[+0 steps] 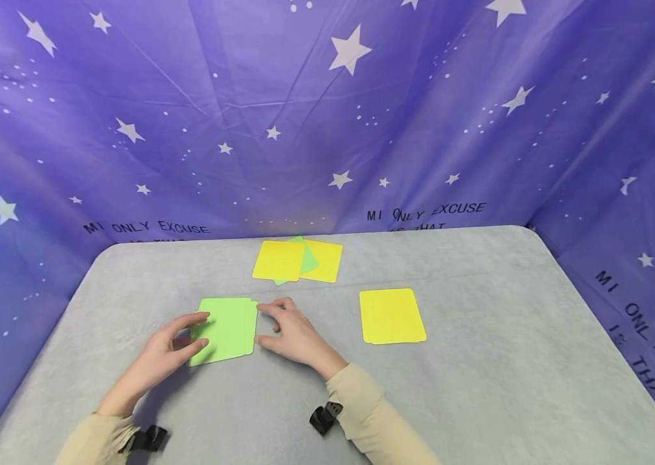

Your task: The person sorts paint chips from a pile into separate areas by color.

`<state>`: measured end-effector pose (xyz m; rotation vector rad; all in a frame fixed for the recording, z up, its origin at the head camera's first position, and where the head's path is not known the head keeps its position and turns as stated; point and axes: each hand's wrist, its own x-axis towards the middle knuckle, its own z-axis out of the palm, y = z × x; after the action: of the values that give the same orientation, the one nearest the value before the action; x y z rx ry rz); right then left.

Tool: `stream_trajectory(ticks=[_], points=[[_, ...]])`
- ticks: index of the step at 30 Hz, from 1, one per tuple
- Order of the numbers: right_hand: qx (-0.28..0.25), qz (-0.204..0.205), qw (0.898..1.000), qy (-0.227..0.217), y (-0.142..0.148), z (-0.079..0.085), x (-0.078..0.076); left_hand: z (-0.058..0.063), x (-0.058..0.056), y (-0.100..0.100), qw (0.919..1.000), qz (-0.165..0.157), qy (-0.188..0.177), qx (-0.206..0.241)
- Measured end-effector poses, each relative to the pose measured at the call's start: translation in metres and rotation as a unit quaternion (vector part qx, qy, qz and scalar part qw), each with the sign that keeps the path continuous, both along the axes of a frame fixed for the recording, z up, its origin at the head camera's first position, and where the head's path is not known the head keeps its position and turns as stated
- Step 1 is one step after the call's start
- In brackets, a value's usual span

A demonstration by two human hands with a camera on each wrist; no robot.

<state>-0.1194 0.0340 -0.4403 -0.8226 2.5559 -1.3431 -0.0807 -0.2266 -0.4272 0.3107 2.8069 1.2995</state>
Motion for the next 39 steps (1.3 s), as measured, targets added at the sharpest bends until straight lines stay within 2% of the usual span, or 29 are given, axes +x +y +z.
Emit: stream_trajectory(ticks=[12, 20, 31, 34, 39], points=[[-0.026, -0.031, 0.999, -0.021, 0.022, 0.004, -0.011, -0.003, -0.023, 0.029, 0.9989, -0.038, 0.018, 0.021], [-0.007, -0.05, 0.998, -0.022, 0.037, 0.009, -0.023, 0.0, -0.043, 0.04, 0.998, -0.058, 0.022, 0.012], [0.021, -0.062, 0.997, -0.026, 0.048, 0.012, -0.049, 0.0, -0.077, 0.048, 0.9976, -0.066, -0.017, 0.012], [0.027, -0.069, 0.996, -0.039, 0.047, 0.013, -0.058, 0.0, -0.089, 0.05, 0.9979, -0.055, -0.028, 0.019], [0.007, -0.081, 0.994, -0.075, 0.044, 0.015, -0.07, -0.003, -0.107, 0.054, 0.9968, -0.027, -0.063, 0.042]])
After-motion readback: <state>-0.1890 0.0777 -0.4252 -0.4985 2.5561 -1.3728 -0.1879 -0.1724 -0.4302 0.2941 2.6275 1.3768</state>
